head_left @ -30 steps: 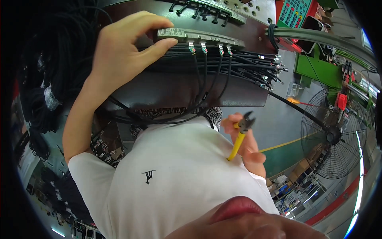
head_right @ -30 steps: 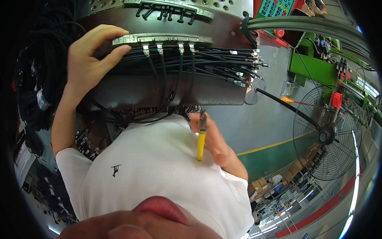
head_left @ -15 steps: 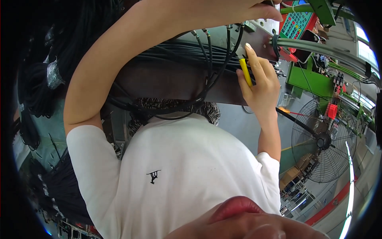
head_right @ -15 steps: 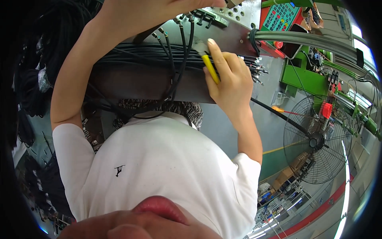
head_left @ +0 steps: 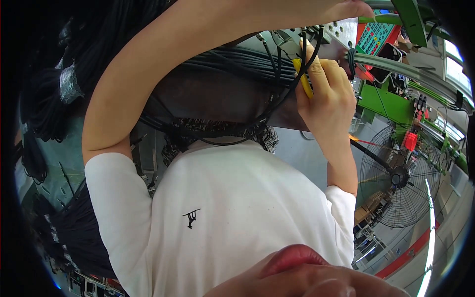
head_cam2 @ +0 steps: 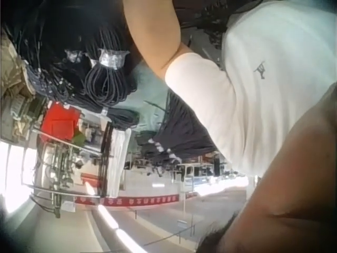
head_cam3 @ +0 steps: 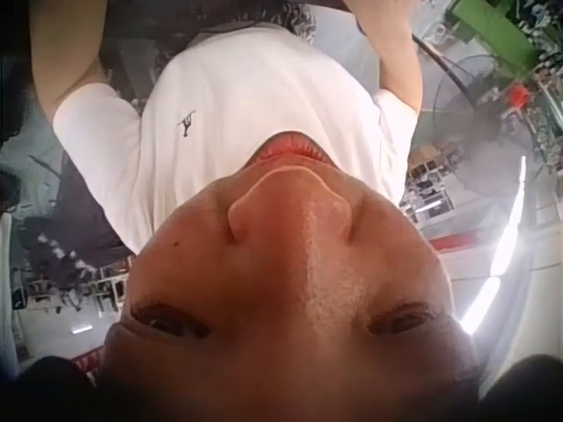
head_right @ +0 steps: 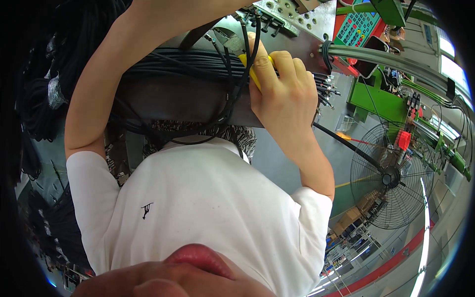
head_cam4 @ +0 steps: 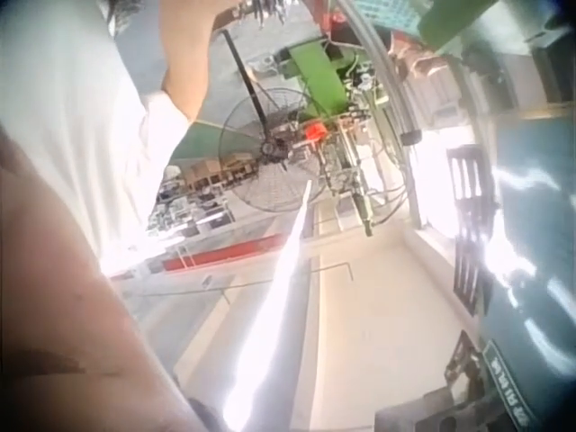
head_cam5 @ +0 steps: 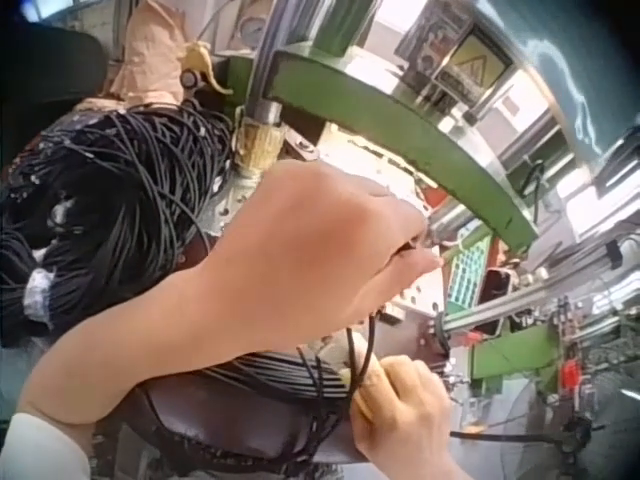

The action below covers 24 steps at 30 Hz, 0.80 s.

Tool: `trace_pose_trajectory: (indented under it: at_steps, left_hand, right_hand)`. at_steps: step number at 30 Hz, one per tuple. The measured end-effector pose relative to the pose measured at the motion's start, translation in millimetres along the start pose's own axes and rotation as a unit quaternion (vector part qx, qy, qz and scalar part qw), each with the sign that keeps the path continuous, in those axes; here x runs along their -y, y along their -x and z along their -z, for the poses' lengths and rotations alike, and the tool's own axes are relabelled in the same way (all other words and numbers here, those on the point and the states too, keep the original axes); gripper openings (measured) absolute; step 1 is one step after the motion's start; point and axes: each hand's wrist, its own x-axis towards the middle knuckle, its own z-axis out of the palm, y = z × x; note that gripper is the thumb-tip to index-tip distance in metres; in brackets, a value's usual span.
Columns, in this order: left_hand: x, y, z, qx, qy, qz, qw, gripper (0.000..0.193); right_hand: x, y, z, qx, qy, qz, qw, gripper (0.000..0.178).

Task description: Testing electronic cables by inserting connectors into a testing fixture and organizing them on a workbench.

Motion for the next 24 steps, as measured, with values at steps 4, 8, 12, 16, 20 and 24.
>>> trace_pose_trajectory:
  at_steps: [4,8,12,16,20,24]
  left_hand:
    - [-1.0,-1.7,4.1,0.025,-0.026,0.029,0.999,0.026]
    - [1.9,0.2,2.3,-0.014,0.003,0.023,1.000,0.025]
    - [-13.7,-8.4,10.1,-0.016,0.061,0.079,0.995,0.023]
    - [1.3,12.4,18.6,-0.035,0.040,0.079,0.995,0.018]
    - [27.2,57.1,-13.1,-0.198,0.542,0.064,0.815,0.024]
    - [-8.3,55.6,33.0,0.071,0.178,0.421,0.886,0.031]
  right_hand:
    - [3.3,0.6,-4.3,-0.012,0.015,-0.007,1.000,0.061]
    - [2.7,0.6,-7.6,-0.030,0.012,-0.014,0.999,0.060]
    - [-5.6,1.1,-3.5,-0.055,-0.003,-0.005,0.998,0.058]
    - [-36.0,19.1,7.6,-0.076,0.010,-0.032,0.997,0.056]
    - [-109.9,76.2,5.9,-0.175,-0.027,-0.197,0.964,0.050]
    - [-207.1,81.5,-22.3,-0.310,-0.342,-0.380,0.802,0.036]
